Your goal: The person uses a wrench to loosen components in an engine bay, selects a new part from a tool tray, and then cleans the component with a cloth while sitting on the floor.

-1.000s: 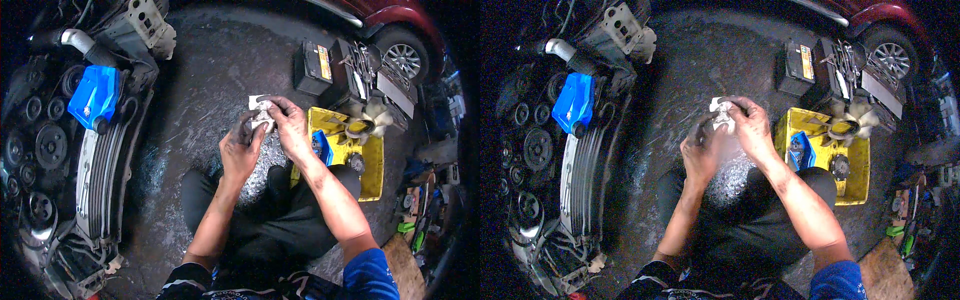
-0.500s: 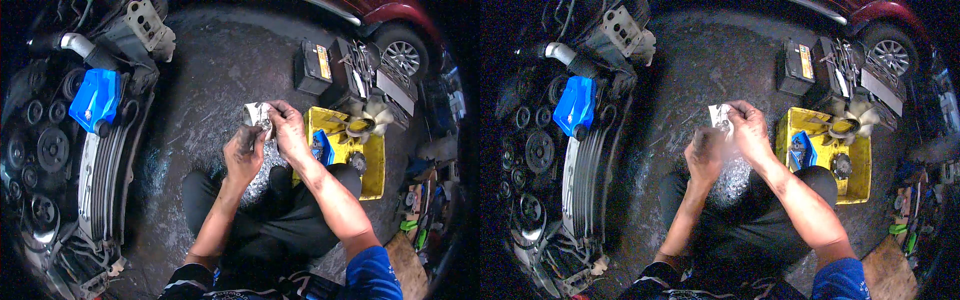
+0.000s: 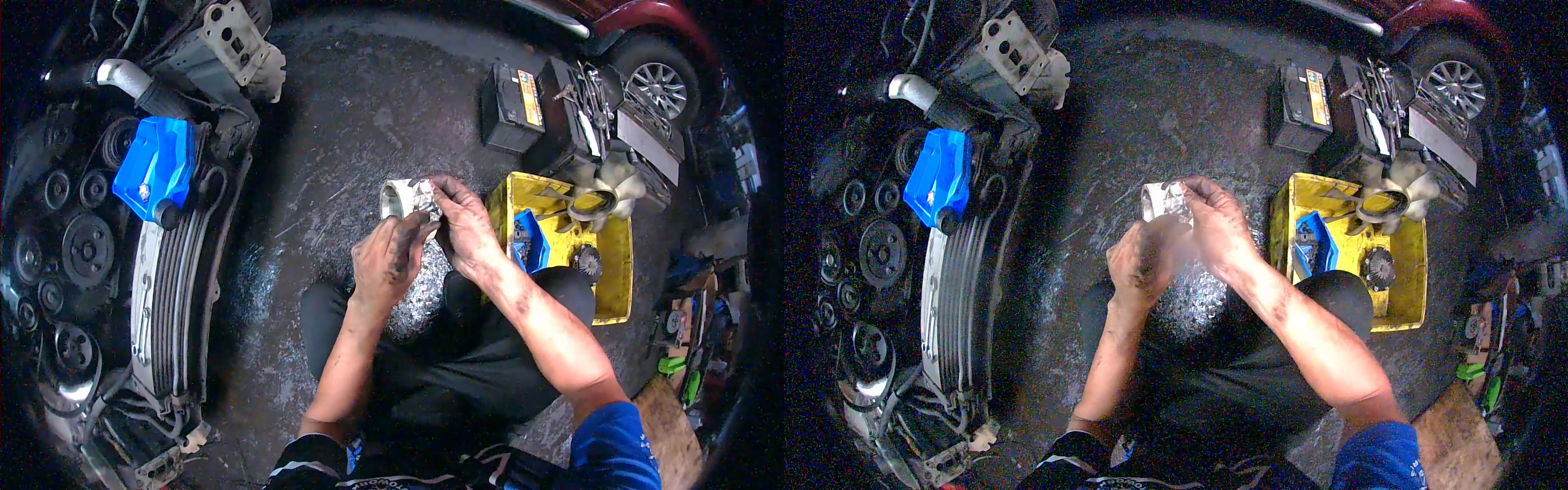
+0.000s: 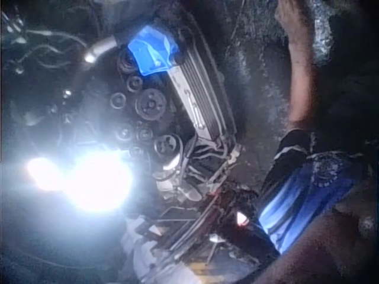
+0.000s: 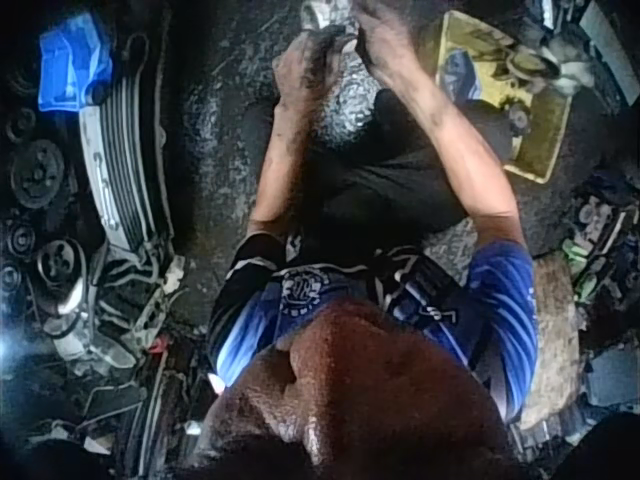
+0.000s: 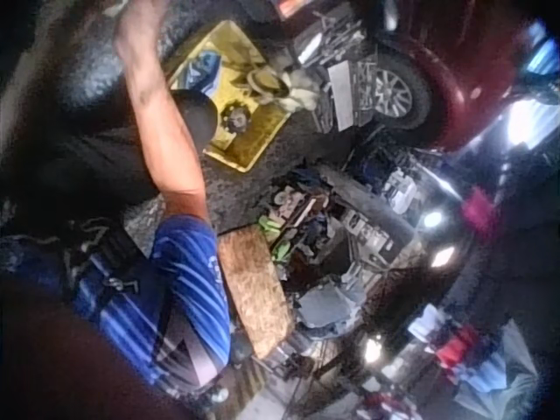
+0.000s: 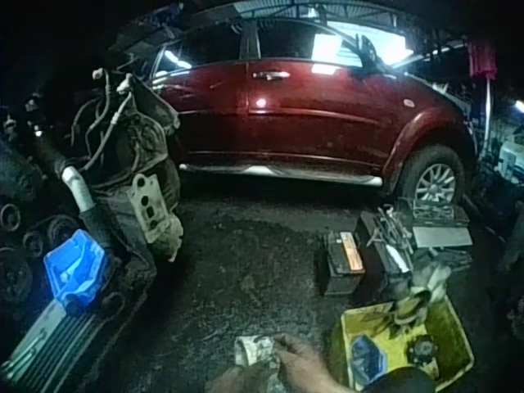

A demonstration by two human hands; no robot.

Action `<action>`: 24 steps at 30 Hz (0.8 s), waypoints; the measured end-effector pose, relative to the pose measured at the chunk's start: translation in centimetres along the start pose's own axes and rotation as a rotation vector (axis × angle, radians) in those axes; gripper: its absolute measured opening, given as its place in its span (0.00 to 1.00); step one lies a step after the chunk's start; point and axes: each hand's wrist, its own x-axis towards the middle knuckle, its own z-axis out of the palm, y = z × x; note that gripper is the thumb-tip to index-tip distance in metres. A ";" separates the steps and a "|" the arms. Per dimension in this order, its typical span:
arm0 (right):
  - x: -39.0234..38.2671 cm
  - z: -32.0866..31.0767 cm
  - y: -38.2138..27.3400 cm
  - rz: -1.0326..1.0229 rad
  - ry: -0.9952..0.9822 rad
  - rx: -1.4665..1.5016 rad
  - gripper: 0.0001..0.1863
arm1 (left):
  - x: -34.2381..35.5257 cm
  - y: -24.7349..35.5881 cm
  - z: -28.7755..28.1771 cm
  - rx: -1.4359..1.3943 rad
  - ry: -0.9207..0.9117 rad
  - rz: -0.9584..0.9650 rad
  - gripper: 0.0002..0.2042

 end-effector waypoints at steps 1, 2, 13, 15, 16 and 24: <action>0.0 -0.1 0.2 0.001 0.000 0.001 0.08 | 0.1 0.0 -0.1 -0.028 0.006 0.008 0.14; 0.0 0.1 0.3 -0.005 -0.005 0.020 0.07 | 0.1 0.1 -0.2 -0.027 0.005 0.007 0.14; -1.2 1.5 -0.4 0.123 -0.111 0.090 0.15 | 0.5 -0.3 -1.9 0.117 -0.052 -0.097 0.12; -1.4 1.7 -0.8 0.163 -0.068 0.023 0.16 | 0.3 -0.2 -2.4 0.142 -0.079 -0.108 0.13; -1.1 1.4 -0.3 0.145 -0.073 0.025 0.16 | 0.3 -0.2 -2.5 0.165 -0.108 -0.118 0.14; -0.8 1.7 0.3 0.102 -0.063 0.080 0.16 | 0.3 0.2 -2.9 -0.234 -0.018 -0.466 0.14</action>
